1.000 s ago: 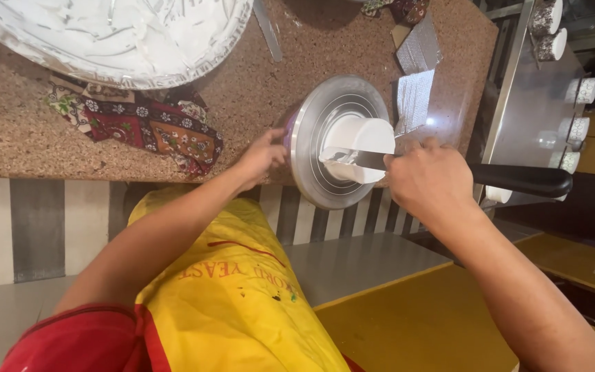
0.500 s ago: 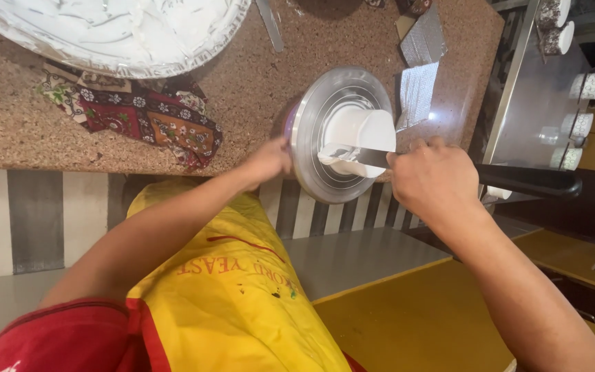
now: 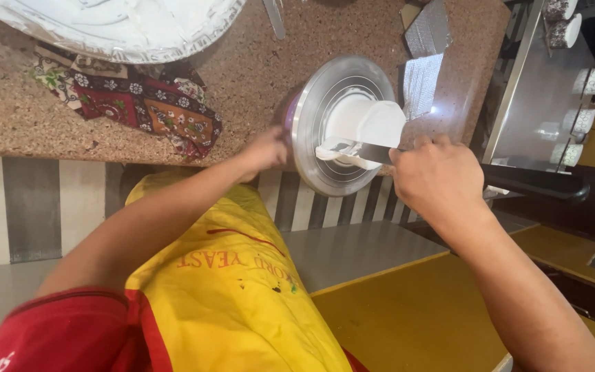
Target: Applying frosting and assembling layers of a small cake on a turntable.
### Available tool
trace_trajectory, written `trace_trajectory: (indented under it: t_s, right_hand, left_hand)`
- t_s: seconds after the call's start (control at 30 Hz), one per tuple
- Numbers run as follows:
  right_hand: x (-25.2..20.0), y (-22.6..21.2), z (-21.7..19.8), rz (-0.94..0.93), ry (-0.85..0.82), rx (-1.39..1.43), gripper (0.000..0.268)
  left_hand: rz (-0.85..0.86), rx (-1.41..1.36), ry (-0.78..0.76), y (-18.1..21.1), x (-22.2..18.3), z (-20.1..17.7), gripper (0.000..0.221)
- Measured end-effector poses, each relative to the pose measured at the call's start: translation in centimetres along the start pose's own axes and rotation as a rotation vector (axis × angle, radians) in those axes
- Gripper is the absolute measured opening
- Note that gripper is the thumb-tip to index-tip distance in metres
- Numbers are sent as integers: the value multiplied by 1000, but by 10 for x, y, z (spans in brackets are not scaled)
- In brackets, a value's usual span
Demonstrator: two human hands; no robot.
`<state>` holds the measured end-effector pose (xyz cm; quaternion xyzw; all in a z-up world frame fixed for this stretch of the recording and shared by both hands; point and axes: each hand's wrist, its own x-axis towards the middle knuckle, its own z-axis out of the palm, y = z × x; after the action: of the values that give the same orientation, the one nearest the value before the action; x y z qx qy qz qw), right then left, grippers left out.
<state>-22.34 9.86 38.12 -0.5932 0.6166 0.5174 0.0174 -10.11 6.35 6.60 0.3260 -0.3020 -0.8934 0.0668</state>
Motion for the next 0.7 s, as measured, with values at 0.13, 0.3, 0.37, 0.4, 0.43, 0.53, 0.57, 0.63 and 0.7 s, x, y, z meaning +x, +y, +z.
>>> trace_trajectory:
  t_s: [0.13,0.3,0.37,0.4,0.43,0.53,0.57,0.63,0.7]
  right_hand:
    - [0,0,-4,-22,40,60,31]
    - [-3,-1,-4,-13,60,19,43]
    - [-3,-1,2,-4,74,21,44]
    - [-2,-1,5,8,86,25,44]
    - [-3,-1,2,9,85,26,44]
    - [-8,-3,0,21,15,44,42]
    - [-9,-2,3,9,28,47,41]
    - [-17,0,4,-2,53,58,40]
    - [-25,1,-3,60,-105,94,44]
  left_hand:
    - [-82,198,-218,-6,5,4,75]
    - [52,-58,12,5,7,-1,78]
    - [-25,114,-58,-9,8,7,73]
    - [-105,287,-130,-15,10,10,68]
    - [-106,287,-131,-17,15,7,68]
    - [149,229,-18,-20,25,-3,85]
    - [122,-29,-19,-17,25,-9,80]
    - [100,-274,-15,-7,12,-16,76]
    - [86,-95,85,13,-16,-27,69]
